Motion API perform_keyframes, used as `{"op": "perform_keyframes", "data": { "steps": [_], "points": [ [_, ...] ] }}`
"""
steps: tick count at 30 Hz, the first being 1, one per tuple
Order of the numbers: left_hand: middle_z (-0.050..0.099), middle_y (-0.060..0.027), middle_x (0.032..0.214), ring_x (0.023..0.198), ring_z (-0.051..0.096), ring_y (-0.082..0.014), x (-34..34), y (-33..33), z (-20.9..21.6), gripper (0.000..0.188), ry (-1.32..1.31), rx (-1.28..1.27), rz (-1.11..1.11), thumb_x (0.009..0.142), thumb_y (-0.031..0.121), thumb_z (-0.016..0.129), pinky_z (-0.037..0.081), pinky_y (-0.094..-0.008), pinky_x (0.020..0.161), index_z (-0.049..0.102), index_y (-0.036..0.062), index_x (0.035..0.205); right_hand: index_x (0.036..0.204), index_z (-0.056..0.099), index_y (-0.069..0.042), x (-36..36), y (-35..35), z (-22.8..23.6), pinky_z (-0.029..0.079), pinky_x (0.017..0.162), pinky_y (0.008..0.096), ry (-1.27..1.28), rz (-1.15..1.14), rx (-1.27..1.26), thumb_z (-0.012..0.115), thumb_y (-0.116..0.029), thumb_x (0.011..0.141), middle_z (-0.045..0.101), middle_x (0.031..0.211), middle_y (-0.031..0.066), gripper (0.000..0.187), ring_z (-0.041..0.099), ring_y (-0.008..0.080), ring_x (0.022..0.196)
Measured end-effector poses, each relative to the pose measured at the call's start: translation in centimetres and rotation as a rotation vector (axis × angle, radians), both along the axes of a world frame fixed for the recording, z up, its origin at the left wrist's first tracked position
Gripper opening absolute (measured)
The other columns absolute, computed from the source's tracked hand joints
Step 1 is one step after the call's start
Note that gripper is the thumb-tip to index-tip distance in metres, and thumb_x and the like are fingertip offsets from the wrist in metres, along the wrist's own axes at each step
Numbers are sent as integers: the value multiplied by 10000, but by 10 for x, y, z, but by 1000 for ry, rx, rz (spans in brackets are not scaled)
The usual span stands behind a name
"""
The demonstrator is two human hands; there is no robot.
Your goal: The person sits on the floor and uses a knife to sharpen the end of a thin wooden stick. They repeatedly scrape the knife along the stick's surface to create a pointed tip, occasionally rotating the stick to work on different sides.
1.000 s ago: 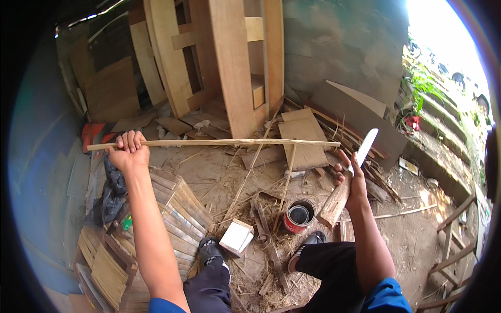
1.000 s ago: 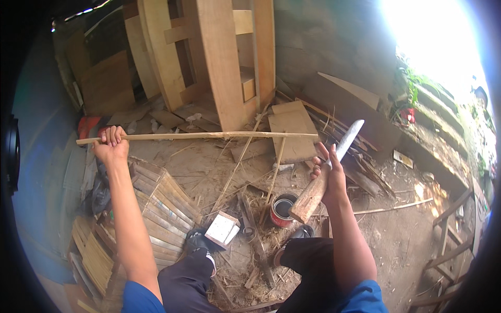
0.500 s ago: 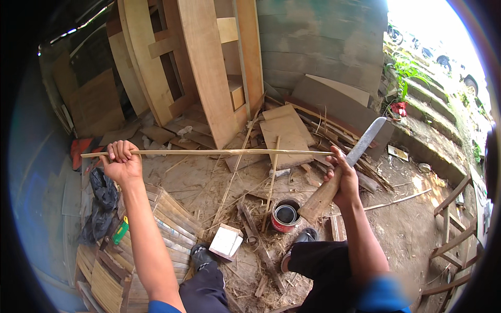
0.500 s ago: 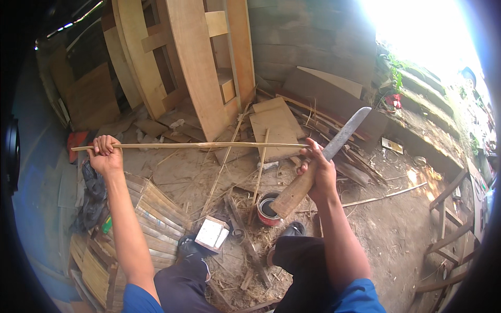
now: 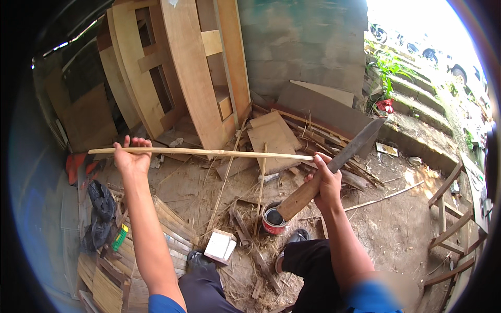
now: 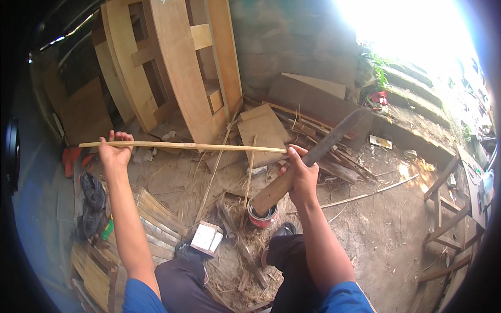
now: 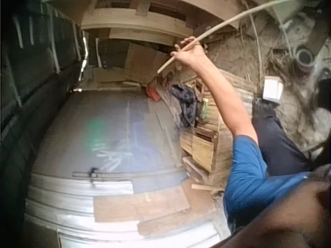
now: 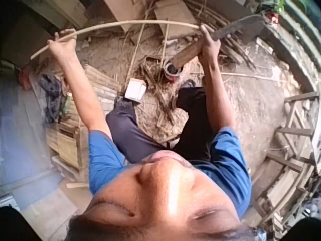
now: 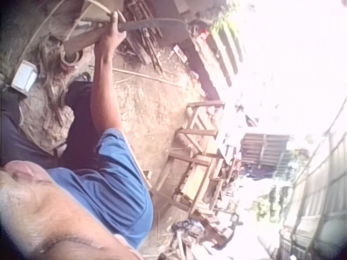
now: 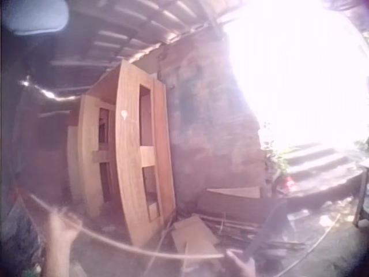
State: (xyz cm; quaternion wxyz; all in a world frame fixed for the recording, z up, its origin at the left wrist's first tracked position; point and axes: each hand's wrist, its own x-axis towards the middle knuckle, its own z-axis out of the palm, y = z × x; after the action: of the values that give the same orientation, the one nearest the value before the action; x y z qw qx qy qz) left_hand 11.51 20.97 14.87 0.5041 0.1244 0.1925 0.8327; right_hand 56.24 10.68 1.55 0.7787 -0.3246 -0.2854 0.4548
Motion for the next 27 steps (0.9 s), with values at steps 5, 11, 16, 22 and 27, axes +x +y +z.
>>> {"op": "perform_keyframes", "data": {
  "steps": [5,11,16,22,27],
  "points": [
    [361,-220,1481,1244,528,-387,-15,-1,-14,947,335,-381,691,929,411,724,475,-532,1059,121,114,1595,1222,602,19,-8,3,2,556,604,308,6,-51,-15,727,-144,937,607,955,56,351,589,139,644],
    [268,-280,1549,1436,264,-417,-6,-37,4,840,1176,-271,1647,919,452,721,248,-524,1173,313,25,1516,1213,598,42,-14,5,-1,568,610,318,24,-68,-6,717,-120,941,626,951,69,338,607,144,662],
    [528,-138,1362,1373,406,-334,67,-68,25,409,1566,378,1593,989,275,634,292,-485,1153,573,65,1334,1234,588,32,-16,5,-4,558,627,317,90,-81,-40,735,-131,930,595,1003,86,375,592,157,686],
    [691,-110,1121,1051,691,-322,148,-75,-26,439,2314,516,497,886,479,738,557,-473,878,695,150,1174,1236,592,23,-15,4,-6,551,626,308,71,-76,-61,741,-142,927,600,1003,87,381,587,160,692],
    [730,-85,878,828,728,-308,155,-60,-53,396,2251,342,130,899,509,709,575,-446,753,757,124,980,1250,607,-6,-11,5,-8,540,631,302,77,-65,-63,733,-158,936,610,1016,86,371,585,155,705]
  ]
}}
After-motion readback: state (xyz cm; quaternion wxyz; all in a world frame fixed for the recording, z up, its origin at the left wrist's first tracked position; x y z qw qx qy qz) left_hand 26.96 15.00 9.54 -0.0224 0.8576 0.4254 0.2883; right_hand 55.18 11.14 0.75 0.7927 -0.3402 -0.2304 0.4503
